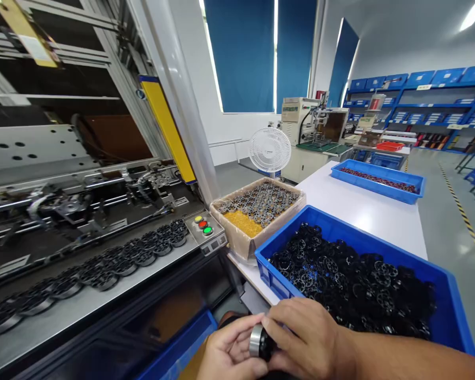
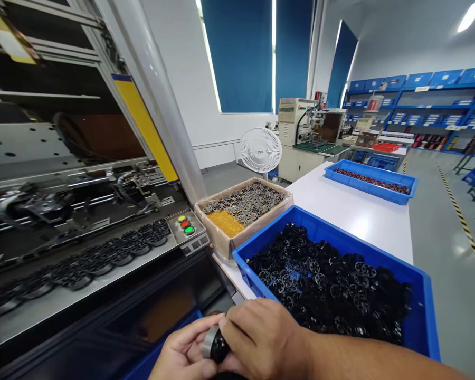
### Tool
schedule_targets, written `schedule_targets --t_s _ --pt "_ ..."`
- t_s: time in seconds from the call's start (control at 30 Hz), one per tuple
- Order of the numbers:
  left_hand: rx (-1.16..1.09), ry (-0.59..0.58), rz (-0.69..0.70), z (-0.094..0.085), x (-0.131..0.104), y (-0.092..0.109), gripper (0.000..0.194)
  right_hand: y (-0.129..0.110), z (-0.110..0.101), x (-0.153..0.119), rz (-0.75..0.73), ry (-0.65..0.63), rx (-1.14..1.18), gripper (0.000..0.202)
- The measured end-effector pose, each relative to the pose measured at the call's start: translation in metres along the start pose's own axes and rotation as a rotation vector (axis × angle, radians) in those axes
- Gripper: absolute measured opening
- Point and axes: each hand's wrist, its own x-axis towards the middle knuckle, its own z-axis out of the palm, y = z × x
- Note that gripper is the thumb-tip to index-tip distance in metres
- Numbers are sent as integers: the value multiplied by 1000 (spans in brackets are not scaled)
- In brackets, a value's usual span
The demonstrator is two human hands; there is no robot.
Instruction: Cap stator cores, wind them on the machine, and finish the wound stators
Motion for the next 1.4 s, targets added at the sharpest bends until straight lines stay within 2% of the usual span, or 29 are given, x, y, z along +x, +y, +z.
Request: schedule_targets --t_s 0.07,0.2,0.3,0.4,0.57,0.7,0.83,0.9,1.03,1.13,1.23,1.3,1.4 --pt "-38 5 9 4 -1 0 57 0 -2 1 6 26 5 38" --pt "2 -76 7 4 -1 0 56 0 -3 4 4 71 -36 32" --pt "45 -141 82 5 -5 1 57 -1 0 3 -41 53 -83 25" --pt "78 -201 167 10 -9 6 50 1 3 0 -34 14 -59 23" --pt "119 -240 182 10 -13 13 48 14 8 -3 214 1 168 36" --pt "223 -195 223 10 -16 10 49 10 14 -1 374 -19 361 28" --pt "377 -143 246 13 -16 10 46 8 13 -1 430 -43 442 22" --pt "427 -151 251 11 -14 13 43 26 10 -4 435 -72 383 24" --pt "497 -106 327 0 -8 21 37 95 15 -22 541 -12 116 29" --pt "401 -44 213 -6 -4 24 36 131 35 -45 541 -88 48 31" --pt "338 -17 133 -8 -4 26 43 137 59 -64 513 -215 46 36" --pt "455 -11 209 -8 -5 25 45 134 69 -73 533 -248 34 33" --pt "728 -17 410 -7 -7 23 43 137 73 -82 621 -249 8 23"
